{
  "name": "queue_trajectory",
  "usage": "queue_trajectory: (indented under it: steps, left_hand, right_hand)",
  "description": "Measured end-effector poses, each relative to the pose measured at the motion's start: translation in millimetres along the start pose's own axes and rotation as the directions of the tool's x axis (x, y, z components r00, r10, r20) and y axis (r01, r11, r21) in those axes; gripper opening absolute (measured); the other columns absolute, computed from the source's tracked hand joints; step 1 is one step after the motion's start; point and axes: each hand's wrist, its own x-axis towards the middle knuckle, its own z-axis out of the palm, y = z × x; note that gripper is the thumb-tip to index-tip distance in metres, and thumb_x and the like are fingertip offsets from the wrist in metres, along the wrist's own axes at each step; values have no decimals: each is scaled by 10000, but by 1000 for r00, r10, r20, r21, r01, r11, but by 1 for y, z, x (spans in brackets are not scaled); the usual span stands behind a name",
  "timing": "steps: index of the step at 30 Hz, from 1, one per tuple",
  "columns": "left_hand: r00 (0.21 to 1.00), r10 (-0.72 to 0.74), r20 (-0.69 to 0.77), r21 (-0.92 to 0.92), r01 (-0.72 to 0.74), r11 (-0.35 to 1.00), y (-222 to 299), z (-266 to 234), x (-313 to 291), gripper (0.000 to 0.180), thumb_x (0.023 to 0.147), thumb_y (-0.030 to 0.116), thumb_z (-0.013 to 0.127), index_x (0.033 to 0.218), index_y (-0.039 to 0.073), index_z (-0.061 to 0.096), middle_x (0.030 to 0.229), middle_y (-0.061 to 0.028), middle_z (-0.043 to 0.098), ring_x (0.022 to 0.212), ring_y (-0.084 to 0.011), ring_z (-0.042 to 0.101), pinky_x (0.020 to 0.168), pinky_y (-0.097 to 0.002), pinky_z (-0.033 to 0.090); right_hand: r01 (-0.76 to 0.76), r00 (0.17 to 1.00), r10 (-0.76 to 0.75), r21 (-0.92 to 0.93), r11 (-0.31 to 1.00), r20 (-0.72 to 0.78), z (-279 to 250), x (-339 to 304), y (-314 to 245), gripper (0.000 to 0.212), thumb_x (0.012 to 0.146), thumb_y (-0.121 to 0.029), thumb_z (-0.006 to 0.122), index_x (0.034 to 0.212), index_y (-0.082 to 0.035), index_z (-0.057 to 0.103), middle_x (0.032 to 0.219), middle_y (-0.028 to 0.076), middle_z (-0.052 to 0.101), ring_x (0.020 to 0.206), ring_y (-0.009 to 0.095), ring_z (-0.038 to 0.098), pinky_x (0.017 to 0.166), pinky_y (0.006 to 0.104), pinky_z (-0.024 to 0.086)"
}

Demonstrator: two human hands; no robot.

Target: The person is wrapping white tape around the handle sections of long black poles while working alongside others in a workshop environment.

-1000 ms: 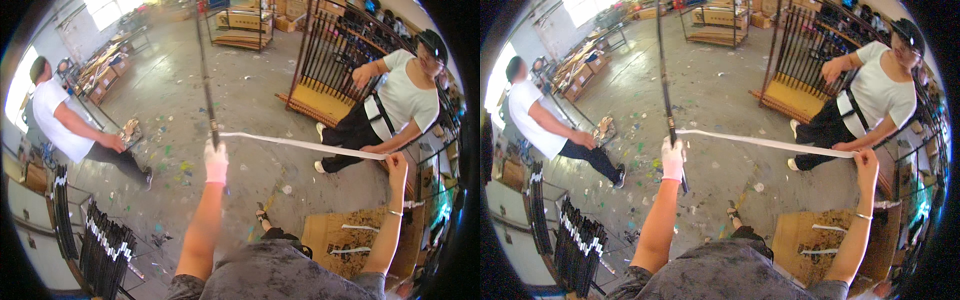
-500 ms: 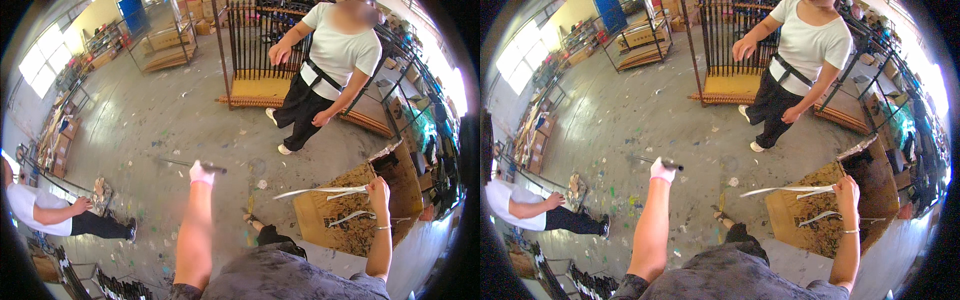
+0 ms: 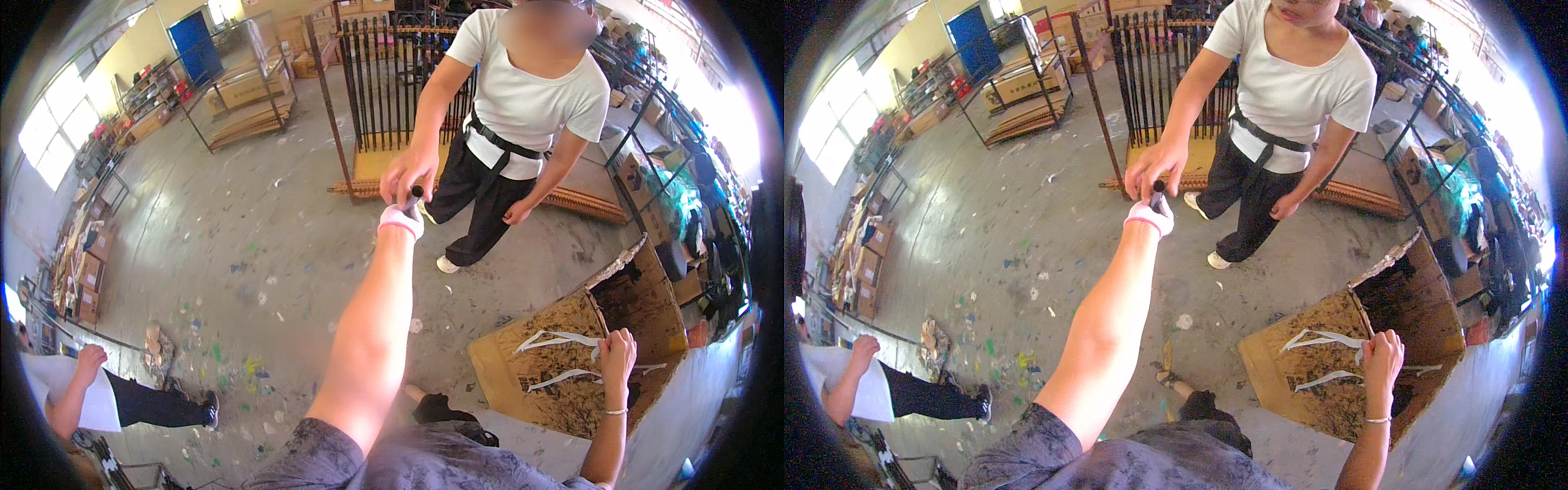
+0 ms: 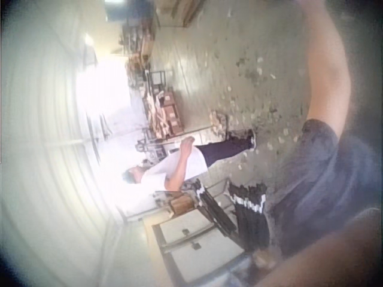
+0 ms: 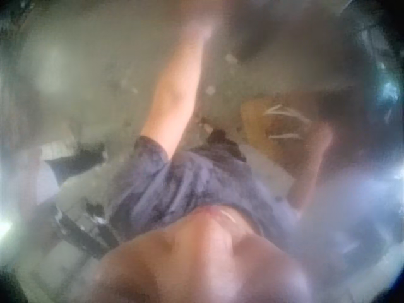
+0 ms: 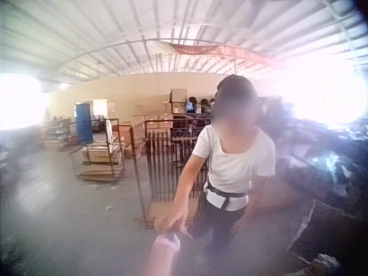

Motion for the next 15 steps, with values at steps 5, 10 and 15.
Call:
queue_trajectory:
  steps: [5, 10, 15]
  left_hand:
    - [963, -114, 245, 32, 110, 993, -3, 6, 33, 176, 927, 147, 462, 955, 17, 577, 800, -93, 633, 653, -181, 636, 540, -256, 565]
    - [966, -11, 256, 161, -31, 986, -10, 25, 11, 342, 940, 342, 481, 999, 18, 575, 857, -116, 648, 716, -223, 646, 566, -277, 568]
    - [913, -118, 390, 219, 33, 975, 5, 4, -42, 438, 932, 416, 480, 1030, -9, 519, 906, -126, 646, 737, -208, 652, 525, -255, 554]
  right_hand:
    - [-41, 999, 41, 5, 999, 4, 3, 0, 2, 258, 647, -74, 728, 682, -43, 474, 729, 104, 463, 738, 306, 486, 661, 400, 384]
    - [-153, 988, 151, 59, 986, 36, 1, 9, 0, 320, 616, -55, 747, 719, -44, 443, 729, 102, 468, 720, 310, 481, 648, 399, 380]
    - [-152, 980, 152, -9, 988, 129, -14, 22, -7, 431, 500, -52, 809, 715, -44, 435, 730, 98, 472, 723, 301, 476, 640, 400, 377]
